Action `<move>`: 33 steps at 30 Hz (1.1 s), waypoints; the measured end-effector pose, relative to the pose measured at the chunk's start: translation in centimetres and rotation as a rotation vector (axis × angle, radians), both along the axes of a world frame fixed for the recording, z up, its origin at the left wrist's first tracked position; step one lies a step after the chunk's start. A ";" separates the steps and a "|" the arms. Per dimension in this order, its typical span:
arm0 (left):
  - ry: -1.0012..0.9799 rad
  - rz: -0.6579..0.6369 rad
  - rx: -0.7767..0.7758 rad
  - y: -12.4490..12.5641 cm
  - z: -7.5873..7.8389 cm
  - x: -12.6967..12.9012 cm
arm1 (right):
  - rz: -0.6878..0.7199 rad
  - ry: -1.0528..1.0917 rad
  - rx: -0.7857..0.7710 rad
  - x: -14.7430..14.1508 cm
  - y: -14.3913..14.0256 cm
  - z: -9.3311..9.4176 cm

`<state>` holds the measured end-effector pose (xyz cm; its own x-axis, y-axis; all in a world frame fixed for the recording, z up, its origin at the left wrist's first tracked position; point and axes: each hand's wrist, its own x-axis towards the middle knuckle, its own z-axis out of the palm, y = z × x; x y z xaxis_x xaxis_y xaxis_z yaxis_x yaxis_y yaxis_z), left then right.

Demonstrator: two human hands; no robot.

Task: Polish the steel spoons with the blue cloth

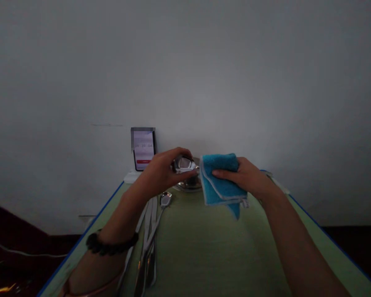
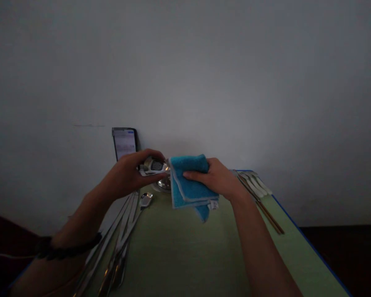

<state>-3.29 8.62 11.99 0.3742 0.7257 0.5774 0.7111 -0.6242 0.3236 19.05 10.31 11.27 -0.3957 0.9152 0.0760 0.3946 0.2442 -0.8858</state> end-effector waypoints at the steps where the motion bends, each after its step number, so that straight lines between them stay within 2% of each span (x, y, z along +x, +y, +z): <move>1: 0.022 -0.033 0.003 -0.1 0.2 0.1 | 0.003 -0.008 -0.005 0.1 -0.1 0.1; 5: 0.100 -0.125 0.011 -0.5 0.6 0.1 | 0.019 -0.018 -0.038 1.0 0.0 0.2; 13: 0.063 0.012 0.046 -0.9 0.8 -0.7 | -0.036 0.070 -0.110 2.5 0.1 0.4; 22: 0.083 -0.136 -0.024 -1.2 0.5 1.4 | 0.061 -0.091 -0.009 0.9 -0.7 1.1; 28: 0.137 -0.060 -0.010 -0.8 0.6 -0.1 | 0.071 -0.148 -0.016 1.7 -0.5 1.2; 33: 0.126 0.018 -0.013 -0.7 0.8 -1.2 | 0.000 -0.128 -0.019 2.9 -0.1 0.9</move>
<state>-4.45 7.96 12.80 0.4304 0.7399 0.5170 0.7575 -0.6076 0.2389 21.97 10.19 12.18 -0.4014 0.9159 0.0071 0.5048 0.2277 -0.8327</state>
